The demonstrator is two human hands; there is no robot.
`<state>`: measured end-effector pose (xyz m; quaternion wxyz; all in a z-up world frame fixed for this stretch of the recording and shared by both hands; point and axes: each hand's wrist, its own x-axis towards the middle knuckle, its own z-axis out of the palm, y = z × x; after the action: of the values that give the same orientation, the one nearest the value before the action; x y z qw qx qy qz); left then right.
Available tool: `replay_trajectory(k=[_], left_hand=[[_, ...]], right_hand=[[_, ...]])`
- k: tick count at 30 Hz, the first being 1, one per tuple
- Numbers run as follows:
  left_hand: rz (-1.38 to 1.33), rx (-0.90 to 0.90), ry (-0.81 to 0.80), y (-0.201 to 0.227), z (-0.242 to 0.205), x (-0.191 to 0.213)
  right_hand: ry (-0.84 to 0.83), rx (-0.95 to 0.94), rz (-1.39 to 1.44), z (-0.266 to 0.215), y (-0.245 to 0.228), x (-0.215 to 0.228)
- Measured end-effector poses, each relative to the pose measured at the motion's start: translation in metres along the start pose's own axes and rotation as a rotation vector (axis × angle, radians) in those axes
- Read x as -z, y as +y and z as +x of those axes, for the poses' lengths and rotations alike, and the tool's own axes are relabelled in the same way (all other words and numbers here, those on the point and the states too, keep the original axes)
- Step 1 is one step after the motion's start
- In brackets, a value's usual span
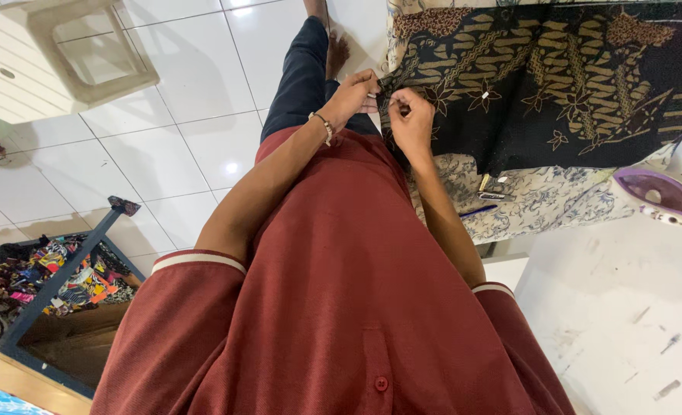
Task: The person folds a piece of dark patterned fabric on a table, aligning edges and smoothing the surface. They then place a yellow paper template on the fabric and continue to adjust and fold the material.
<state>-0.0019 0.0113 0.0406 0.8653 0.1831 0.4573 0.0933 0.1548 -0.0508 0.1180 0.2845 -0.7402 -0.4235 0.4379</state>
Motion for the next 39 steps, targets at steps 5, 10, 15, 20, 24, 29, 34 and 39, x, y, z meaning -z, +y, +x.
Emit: replay_trajectory(k=[5,10,15,20,24,29,34,39], left_hand=[[0.056,0.047,0.071,-0.002,0.005,0.001],[0.054,0.030,0.080,0.002,0.005,-0.005],[0.286,-0.069,0.110,0.010,-0.003,-0.012],[0.652,-0.157,0.179,0.011,-0.005,-0.010],[0.723,-0.246,0.255,0.005,-0.001,-0.009],[0.719,-0.276,0.253,0.001,0.000,-0.005],[0.618,-0.209,0.194,0.001,-0.002,-0.001],[0.368,-0.084,0.174,0.004,0.006,-0.002]], right_hand=[[-0.053,-0.013,0.087,-0.001,0.015,0.003],[-0.063,-0.075,0.134,-0.001,0.027,0.006],[-0.060,-0.020,0.171,-0.007,0.031,0.014],[0.034,-0.015,-0.103,-0.013,0.041,0.061],[0.180,-0.011,-0.341,-0.020,0.072,0.146],[0.404,0.039,-0.661,-0.018,0.135,0.283],[0.675,-0.251,-0.466,-0.001,0.176,0.350],[0.751,-0.057,-0.620,0.004,0.126,0.270]])
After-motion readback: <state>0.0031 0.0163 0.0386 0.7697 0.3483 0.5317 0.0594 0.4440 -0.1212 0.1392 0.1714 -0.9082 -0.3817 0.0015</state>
